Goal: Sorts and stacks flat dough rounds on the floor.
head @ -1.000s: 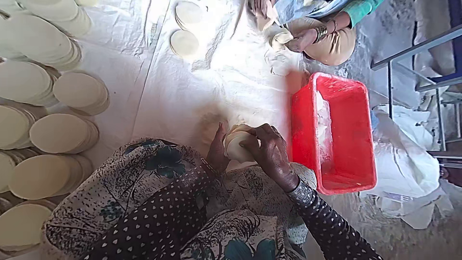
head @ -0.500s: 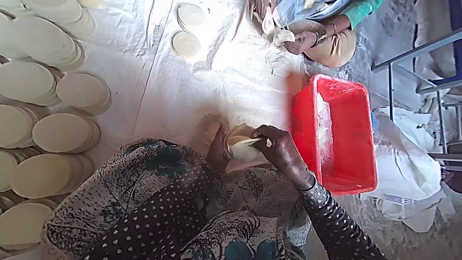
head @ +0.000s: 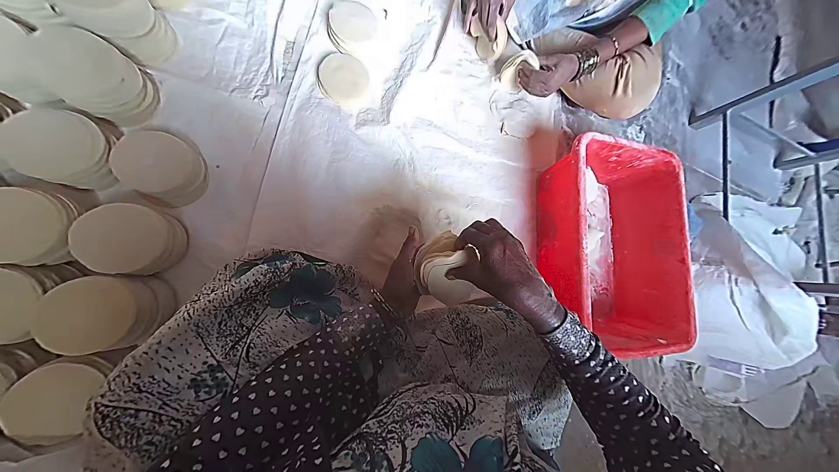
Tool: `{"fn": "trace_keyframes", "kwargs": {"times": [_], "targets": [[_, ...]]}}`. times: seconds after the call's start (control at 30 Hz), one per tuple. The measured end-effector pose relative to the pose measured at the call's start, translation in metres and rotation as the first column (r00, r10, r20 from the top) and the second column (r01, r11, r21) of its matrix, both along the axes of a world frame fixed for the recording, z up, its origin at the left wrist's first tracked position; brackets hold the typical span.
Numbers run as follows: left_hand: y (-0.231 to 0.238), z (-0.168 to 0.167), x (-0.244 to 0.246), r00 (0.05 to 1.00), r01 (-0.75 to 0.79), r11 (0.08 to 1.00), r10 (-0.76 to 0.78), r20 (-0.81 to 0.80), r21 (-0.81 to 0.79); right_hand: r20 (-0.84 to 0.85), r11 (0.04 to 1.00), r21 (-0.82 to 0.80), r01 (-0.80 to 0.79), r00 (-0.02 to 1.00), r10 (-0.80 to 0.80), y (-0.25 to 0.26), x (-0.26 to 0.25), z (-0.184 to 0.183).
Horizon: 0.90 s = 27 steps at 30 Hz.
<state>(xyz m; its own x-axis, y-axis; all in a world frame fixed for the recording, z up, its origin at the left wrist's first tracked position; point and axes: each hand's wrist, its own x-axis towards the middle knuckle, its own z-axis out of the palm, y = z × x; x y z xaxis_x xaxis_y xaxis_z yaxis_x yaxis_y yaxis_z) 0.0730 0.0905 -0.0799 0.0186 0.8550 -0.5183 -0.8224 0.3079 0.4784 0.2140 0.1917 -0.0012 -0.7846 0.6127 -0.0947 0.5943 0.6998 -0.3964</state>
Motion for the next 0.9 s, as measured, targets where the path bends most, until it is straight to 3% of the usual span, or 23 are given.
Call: {"fn": "trace_keyframes", "kwargs": {"times": [0.37, 0.6, 0.7, 0.73, 0.8, 0.83, 0.9], "targets": [[0.000, 0.003, 0.001, 0.999, -0.005, 1.000, 0.005, -0.048, -0.014, 0.021, 1.000, 0.003, 0.013, 1.000, -0.013, 0.000, 0.002, -0.003], [0.001, 0.002, -0.001, 0.999, -0.016, 1.000, 0.016, 0.045, -0.011, -0.037, 0.990, 0.047, -0.131, 0.990, 0.132, -0.001, 0.008, -0.007], [0.003, 0.002, -0.001, 0.998, 0.005, 0.995, 0.001, 0.063, -0.096, -0.097, 0.992, -0.111, -0.053, 0.994, 0.043, -0.004, 0.010, -0.008], [0.005, 0.003, -0.002, 1.000, -0.005, 0.987, 0.004, -0.007, -0.162, -0.111, 0.980, -0.199, -0.010, 0.994, -0.013, -0.003, 0.011, -0.008], [0.013, -0.002, -0.011, 0.947, -0.038, 0.974, -0.036, -0.319, -0.223, -0.149, 0.961, -0.271, 0.057, 0.984, -0.100, 0.001, 0.012, -0.002], [0.014, -0.007, -0.019, 0.853, -0.029, 0.983, -0.072, -0.517, -0.184, -0.176, 0.966, -0.243, 0.090, 0.975, -0.135, 0.001, 0.013, 0.000], [0.017, -0.012, -0.038, 0.527, 0.037, 0.998, -0.061, -0.848, -0.049, -0.213, 0.977, -0.118, 0.178, 0.956, -0.200, 0.005, 0.010, 0.000]]}}
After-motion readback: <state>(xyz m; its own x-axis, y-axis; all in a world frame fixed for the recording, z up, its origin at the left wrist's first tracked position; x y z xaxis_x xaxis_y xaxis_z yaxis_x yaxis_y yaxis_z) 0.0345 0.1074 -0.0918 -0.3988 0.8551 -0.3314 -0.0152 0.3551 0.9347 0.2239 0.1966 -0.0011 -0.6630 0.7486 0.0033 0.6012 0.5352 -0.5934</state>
